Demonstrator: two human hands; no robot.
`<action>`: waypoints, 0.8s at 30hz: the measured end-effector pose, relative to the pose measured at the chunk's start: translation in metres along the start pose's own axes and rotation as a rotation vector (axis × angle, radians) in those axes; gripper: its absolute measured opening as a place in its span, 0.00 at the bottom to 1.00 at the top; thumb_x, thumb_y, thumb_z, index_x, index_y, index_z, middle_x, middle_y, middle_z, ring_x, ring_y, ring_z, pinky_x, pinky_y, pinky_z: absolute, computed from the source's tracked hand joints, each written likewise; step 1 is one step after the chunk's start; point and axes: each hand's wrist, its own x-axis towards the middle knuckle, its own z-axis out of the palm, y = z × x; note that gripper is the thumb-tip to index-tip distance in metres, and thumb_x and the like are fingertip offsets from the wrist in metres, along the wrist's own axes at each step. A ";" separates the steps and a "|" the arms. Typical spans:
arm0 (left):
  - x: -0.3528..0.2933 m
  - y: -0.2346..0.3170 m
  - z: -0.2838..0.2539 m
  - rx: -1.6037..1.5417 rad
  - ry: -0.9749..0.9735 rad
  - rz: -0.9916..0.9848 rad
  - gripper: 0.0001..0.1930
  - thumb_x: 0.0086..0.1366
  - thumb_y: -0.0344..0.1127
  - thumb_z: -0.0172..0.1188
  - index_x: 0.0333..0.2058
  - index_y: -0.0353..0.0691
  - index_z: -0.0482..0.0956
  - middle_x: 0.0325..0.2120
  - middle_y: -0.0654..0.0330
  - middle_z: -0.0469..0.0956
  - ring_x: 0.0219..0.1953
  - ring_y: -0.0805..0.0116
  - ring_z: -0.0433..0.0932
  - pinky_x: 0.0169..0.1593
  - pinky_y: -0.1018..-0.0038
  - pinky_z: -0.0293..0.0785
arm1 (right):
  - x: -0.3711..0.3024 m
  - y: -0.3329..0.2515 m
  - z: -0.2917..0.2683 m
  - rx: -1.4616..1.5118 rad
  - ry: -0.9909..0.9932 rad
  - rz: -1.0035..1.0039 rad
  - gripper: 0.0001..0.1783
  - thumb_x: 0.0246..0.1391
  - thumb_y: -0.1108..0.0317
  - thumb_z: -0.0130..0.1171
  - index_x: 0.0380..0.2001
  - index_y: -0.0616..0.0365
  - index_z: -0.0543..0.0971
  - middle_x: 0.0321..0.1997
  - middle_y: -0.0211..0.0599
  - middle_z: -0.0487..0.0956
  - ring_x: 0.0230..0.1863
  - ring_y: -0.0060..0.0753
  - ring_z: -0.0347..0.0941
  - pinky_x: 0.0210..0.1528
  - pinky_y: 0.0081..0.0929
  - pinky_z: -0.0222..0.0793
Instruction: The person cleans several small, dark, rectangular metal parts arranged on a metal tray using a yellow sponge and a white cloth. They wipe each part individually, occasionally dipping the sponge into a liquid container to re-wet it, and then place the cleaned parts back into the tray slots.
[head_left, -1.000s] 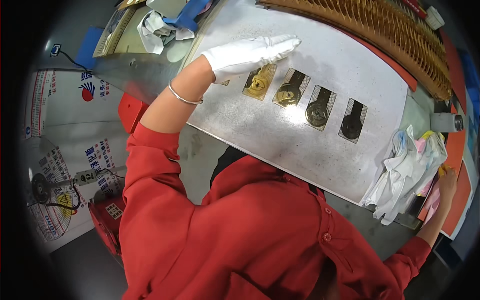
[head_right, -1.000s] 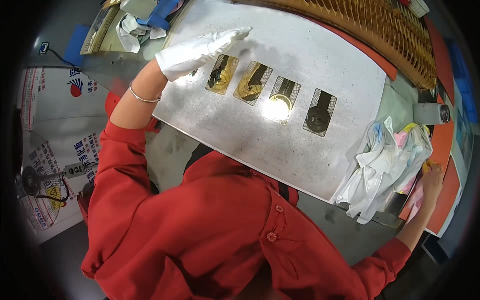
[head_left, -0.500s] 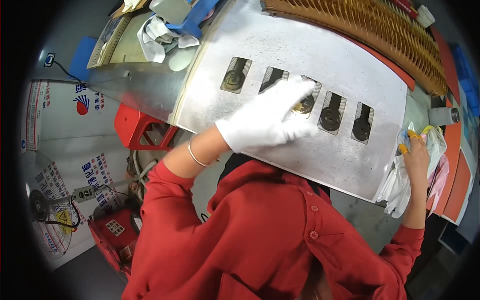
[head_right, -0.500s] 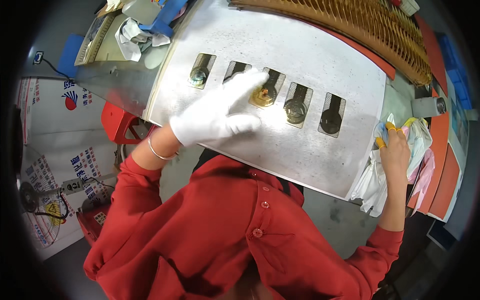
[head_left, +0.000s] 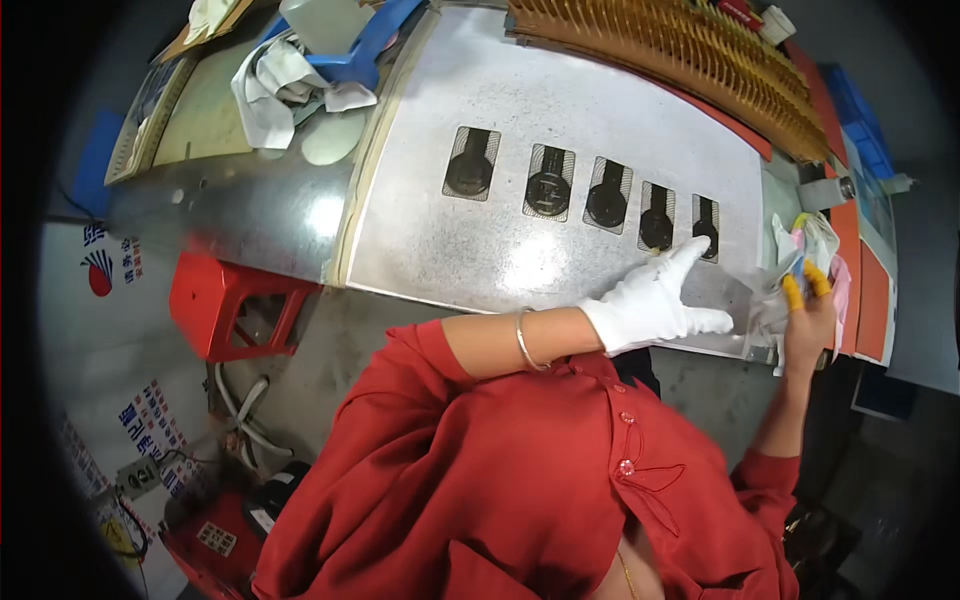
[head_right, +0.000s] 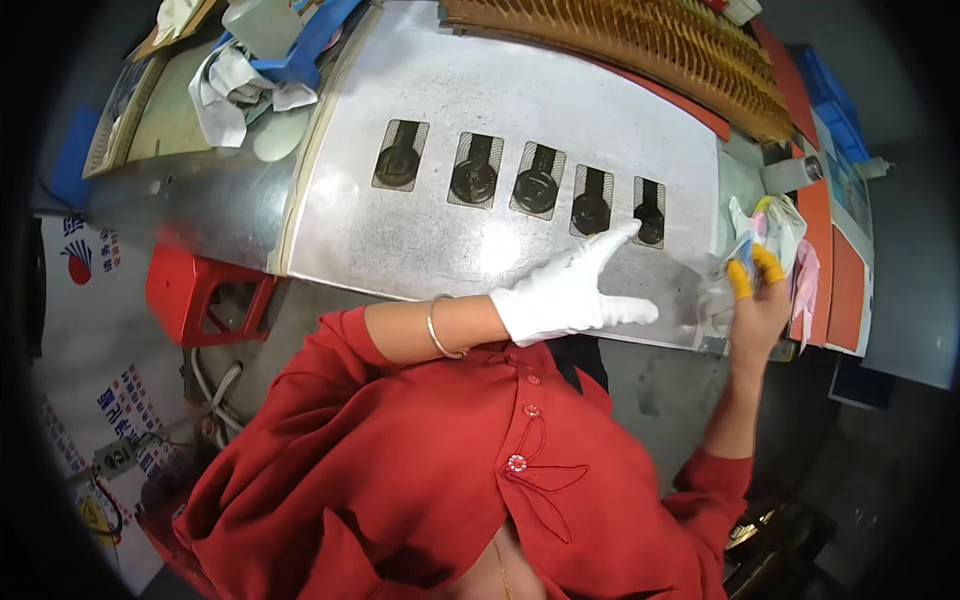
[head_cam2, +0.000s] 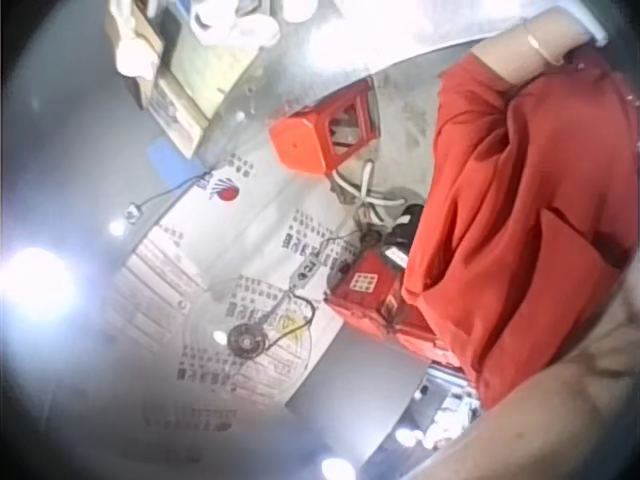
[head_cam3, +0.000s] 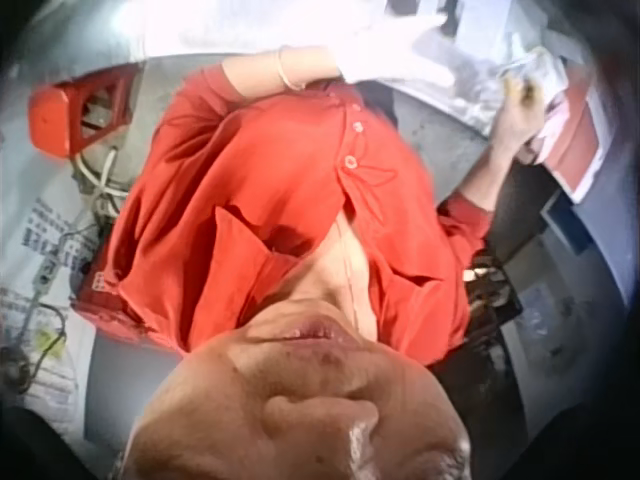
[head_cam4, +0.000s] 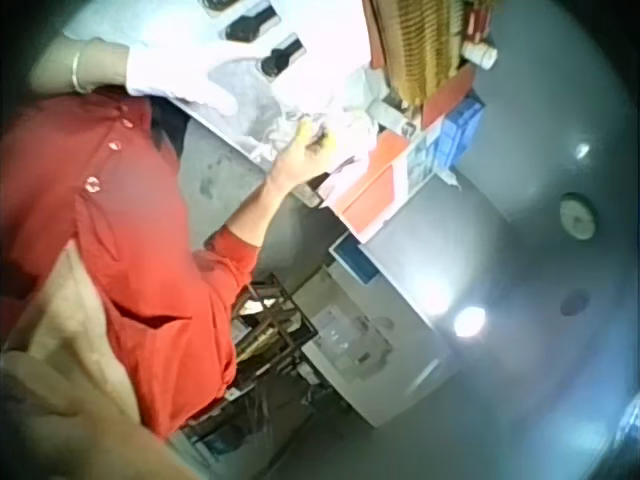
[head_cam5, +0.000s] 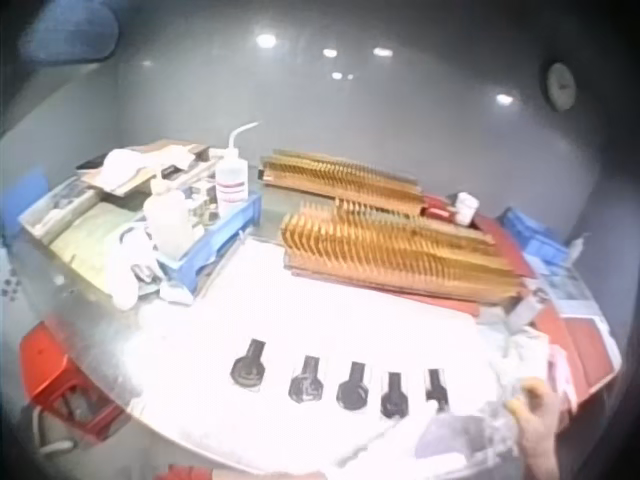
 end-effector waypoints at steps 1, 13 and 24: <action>0.003 0.007 -0.003 -0.178 -0.084 -0.006 0.46 0.49 0.48 0.65 0.60 0.37 0.50 0.51 0.51 0.65 0.50 0.63 0.68 0.53 0.74 0.64 | -0.016 -0.023 0.021 0.307 0.010 0.058 0.15 0.48 0.79 0.56 0.42 0.67 0.72 0.41 0.38 0.75 0.43 0.29 0.71 0.47 0.24 0.65; -0.002 -0.021 -0.018 -1.236 0.102 -0.049 0.22 0.56 0.29 0.59 0.50 0.35 0.67 0.45 0.60 0.72 0.47 0.72 0.70 0.52 0.76 0.67 | -0.041 -0.055 0.139 0.791 -0.330 0.271 0.14 0.43 0.78 0.60 0.37 0.60 0.75 0.39 0.32 0.76 0.39 0.24 0.71 0.45 0.23 0.66; 0.025 0.003 -0.056 0.559 -0.359 0.009 0.12 0.56 0.35 0.58 0.38 0.38 0.75 0.33 0.58 0.77 0.35 0.68 0.75 0.41 0.72 0.71 | -0.005 -0.062 0.119 0.622 -0.693 0.053 0.35 0.42 0.68 0.63 0.55 0.64 0.62 0.56 0.41 0.67 0.56 0.31 0.63 0.58 0.27 0.56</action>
